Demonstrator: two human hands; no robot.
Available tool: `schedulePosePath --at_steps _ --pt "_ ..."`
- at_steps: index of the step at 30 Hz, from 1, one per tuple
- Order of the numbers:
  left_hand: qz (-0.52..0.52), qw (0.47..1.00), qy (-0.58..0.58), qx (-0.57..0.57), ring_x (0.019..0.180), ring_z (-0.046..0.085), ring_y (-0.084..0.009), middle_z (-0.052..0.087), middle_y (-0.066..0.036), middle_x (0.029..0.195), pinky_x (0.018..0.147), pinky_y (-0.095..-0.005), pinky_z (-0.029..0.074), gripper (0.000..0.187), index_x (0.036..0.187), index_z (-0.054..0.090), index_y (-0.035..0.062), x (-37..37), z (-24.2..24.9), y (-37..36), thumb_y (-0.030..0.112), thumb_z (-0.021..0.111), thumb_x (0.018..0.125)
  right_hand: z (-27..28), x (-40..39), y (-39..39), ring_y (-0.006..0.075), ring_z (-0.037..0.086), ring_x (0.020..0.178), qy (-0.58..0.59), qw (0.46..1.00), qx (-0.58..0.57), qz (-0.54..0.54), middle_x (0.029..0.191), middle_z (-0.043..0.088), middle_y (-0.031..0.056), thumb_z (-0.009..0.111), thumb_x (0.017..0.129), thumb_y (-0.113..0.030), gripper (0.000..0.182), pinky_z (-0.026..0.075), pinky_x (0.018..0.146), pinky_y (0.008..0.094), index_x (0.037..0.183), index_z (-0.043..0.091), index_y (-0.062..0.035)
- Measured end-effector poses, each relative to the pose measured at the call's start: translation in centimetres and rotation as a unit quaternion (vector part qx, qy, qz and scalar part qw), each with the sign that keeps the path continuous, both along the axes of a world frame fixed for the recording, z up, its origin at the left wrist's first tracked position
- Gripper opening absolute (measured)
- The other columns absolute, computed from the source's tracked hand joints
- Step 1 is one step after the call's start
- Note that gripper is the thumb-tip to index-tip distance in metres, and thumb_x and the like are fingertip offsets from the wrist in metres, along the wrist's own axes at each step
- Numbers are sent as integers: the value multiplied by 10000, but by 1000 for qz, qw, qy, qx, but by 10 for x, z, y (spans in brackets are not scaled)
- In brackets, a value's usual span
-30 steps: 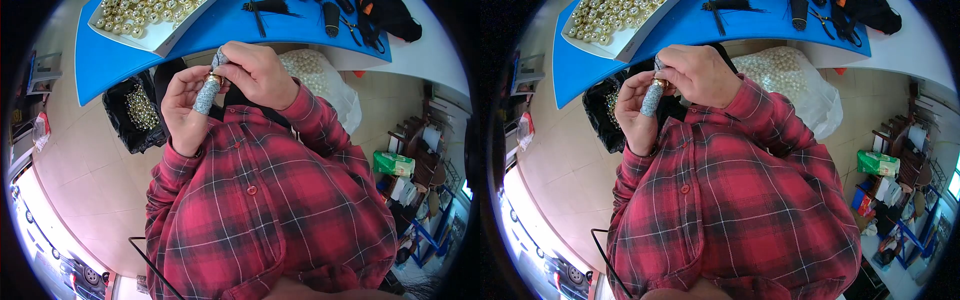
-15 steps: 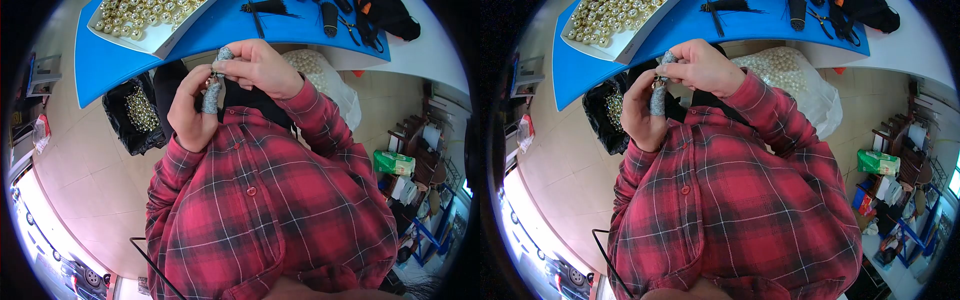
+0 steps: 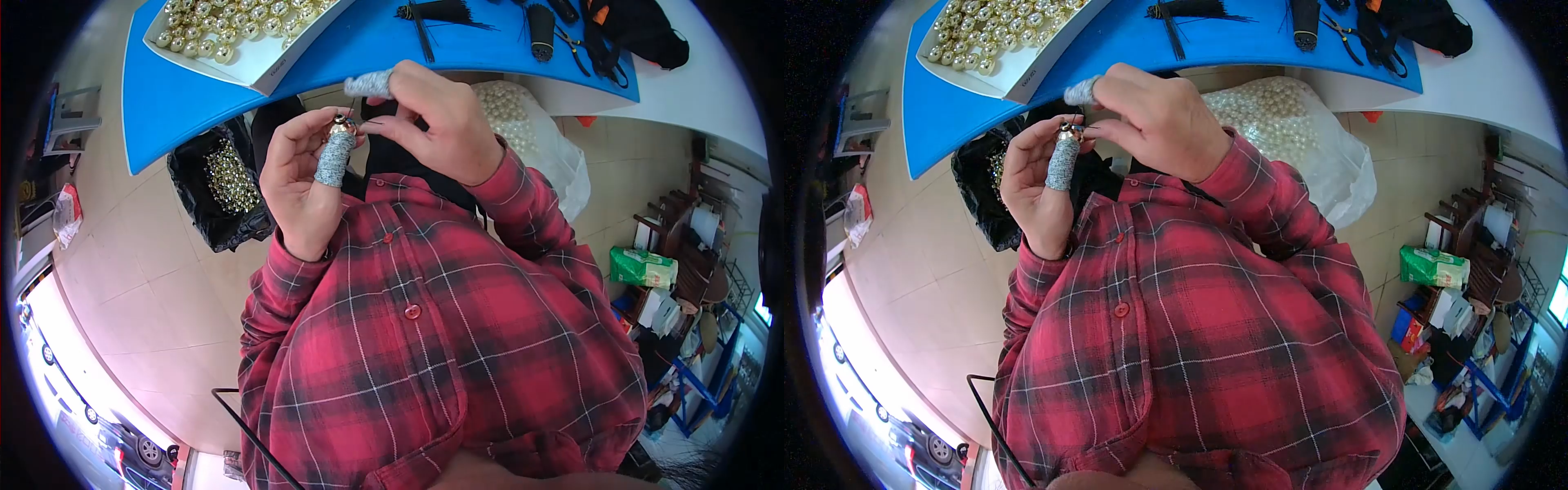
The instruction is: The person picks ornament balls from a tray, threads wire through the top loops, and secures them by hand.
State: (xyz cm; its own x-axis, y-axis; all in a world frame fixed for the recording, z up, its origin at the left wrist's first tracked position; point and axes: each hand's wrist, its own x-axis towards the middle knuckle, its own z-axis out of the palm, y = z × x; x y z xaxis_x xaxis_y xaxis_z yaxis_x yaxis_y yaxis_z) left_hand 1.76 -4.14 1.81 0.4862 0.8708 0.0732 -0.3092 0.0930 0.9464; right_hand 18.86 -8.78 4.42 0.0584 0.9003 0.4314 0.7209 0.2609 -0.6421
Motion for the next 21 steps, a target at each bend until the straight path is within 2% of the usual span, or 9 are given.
schedulePosePath --at_steps 5,11,16,21 --pt "3 1000 15 4 916 640 -202 623 -170 1107 859 -277 518 348 1182 503 -65 0 1 -2 -140 552 846 -4 -3 2 138 453 551 -115 991 63 8 897 600 41 745 741 -34 183 396 501 259 840 591 -28" --pt "-4 1000 8 -9 925 636 -203 622 -168 1094 852 -272 515 348 1181 506 -66 -1 0 -3 -138 559 845 -3 -7 4 158 453 551 -120 989 84 -17 862 595 38 737 746 -34 171 414 516 282 810 578 -32" --pt "6 999 22 27 897 660 -239 641 -186 1074 845 -306 544 320 1178 528 -63 0 -5 -3 -105 560 863 -4 -4 4 162 464 561 -117 991 66 3 858 597 37 718 765 -38 140 392 502 267 810 586 -30" --pt "10 997 25 73 943 646 -237 625 -194 1110 860 -311 541 334 1184 520 -68 0 -9 -3 -121 551 856 2 -3 5 139 460 555 -58 998 1 19 795 598 21 688 794 -35 107 364 491 249 821 586 -20"
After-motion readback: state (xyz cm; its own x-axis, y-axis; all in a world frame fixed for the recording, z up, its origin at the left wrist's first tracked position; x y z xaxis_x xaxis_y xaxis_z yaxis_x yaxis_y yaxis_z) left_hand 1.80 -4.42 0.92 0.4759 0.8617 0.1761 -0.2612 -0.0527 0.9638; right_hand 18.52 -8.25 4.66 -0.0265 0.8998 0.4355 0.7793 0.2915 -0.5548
